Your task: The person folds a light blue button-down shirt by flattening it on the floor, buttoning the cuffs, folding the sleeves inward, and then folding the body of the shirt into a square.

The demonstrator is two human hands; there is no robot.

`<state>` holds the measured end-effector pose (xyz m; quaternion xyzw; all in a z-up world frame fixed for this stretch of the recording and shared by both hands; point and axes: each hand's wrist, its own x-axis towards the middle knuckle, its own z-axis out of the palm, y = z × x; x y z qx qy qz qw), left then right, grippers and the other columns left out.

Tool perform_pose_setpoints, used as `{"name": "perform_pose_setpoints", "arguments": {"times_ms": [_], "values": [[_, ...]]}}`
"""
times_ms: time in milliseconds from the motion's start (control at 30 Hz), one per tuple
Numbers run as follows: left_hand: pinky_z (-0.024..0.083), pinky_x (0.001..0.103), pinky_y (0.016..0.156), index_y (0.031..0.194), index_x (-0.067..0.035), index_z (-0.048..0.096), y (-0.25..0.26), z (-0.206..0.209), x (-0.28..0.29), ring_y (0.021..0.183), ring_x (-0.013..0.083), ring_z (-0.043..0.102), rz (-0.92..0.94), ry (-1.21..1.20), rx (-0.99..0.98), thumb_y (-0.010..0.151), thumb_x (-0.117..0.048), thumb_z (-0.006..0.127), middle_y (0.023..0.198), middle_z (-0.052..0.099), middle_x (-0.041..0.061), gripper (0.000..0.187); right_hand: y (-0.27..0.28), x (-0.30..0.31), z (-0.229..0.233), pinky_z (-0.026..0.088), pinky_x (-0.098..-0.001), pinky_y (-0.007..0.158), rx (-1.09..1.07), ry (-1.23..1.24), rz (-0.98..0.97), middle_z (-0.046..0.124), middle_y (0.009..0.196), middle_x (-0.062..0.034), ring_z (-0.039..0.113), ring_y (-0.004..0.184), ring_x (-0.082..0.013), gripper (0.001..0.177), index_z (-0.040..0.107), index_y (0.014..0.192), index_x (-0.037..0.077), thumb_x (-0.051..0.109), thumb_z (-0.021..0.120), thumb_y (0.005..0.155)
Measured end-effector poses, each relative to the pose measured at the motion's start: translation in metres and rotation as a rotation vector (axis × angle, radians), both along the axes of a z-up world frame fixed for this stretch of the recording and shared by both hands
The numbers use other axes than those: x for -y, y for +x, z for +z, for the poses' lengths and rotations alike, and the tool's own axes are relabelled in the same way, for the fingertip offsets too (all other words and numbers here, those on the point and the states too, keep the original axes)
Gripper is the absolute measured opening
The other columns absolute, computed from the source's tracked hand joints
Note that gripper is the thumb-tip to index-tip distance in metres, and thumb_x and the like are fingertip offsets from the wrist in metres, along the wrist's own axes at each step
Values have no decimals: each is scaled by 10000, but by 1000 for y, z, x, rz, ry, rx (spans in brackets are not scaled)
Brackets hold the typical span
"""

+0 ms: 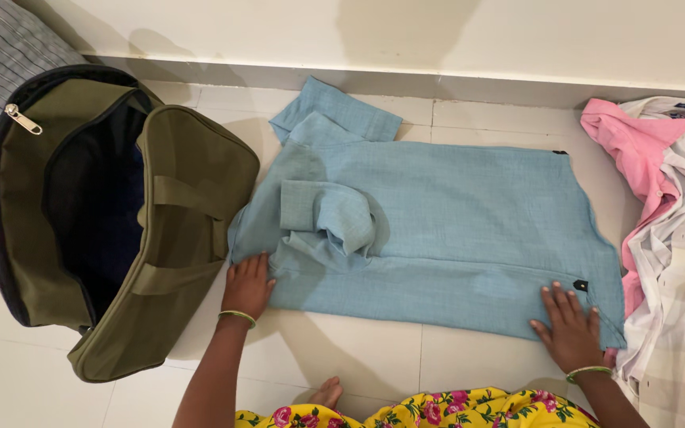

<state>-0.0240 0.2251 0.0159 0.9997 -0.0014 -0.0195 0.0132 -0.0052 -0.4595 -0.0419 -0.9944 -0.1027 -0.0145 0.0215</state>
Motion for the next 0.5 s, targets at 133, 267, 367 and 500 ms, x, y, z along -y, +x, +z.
{"name": "perform_pose_setpoints", "arguments": {"times_ms": [133, 267, 367, 500], "values": [[380, 457, 1044, 1450, -57, 488, 5, 1, 1, 1247, 237, 510, -7, 65, 3, 893, -409, 665, 1322, 579, 58, 683, -2, 18, 1, 152, -713, 1176, 8, -45, -115, 238, 1693, -41, 232, 1537, -304, 812, 280, 1589, 240, 587, 457, 877], [414, 477, 998, 1445, -93, 511, 12, 8, 1, 1150, 268, 549, 17, 121, -33, 934, -468, 637, 1226, 610, 73, 646, -6, 22, 7, 136, -742, 1184, 84, -20, -184, 269, 1699, -63, 228, 1566, -357, 783, 318, 1584, 211, 582, 447, 907], [444, 490, 976, 1394, -81, 548, 22, 10, 1, 1110, 309, 588, 82, -21, 140, 940, -446, 642, 1187, 648, 111, 589, -4, 15, 21, 132, -753, 1203, 134, 44, -148, 280, 1703, -88, 224, 1580, -361, 764, 327, 1587, 189, 571, 436, 934], [475, 482, 999, 1419, -54, 520, 46, 7, 17, 1161, 379, 609, 187, -420, 382, 1002, -308, 655, 1247, 664, 191, 506, 4, -11, 26, 139, -734, 1201, 114, 61, 58, 277, 1669, -85, 233, 1548, -317, 774, 315, 1569, 194, 559, 440, 898]]}}
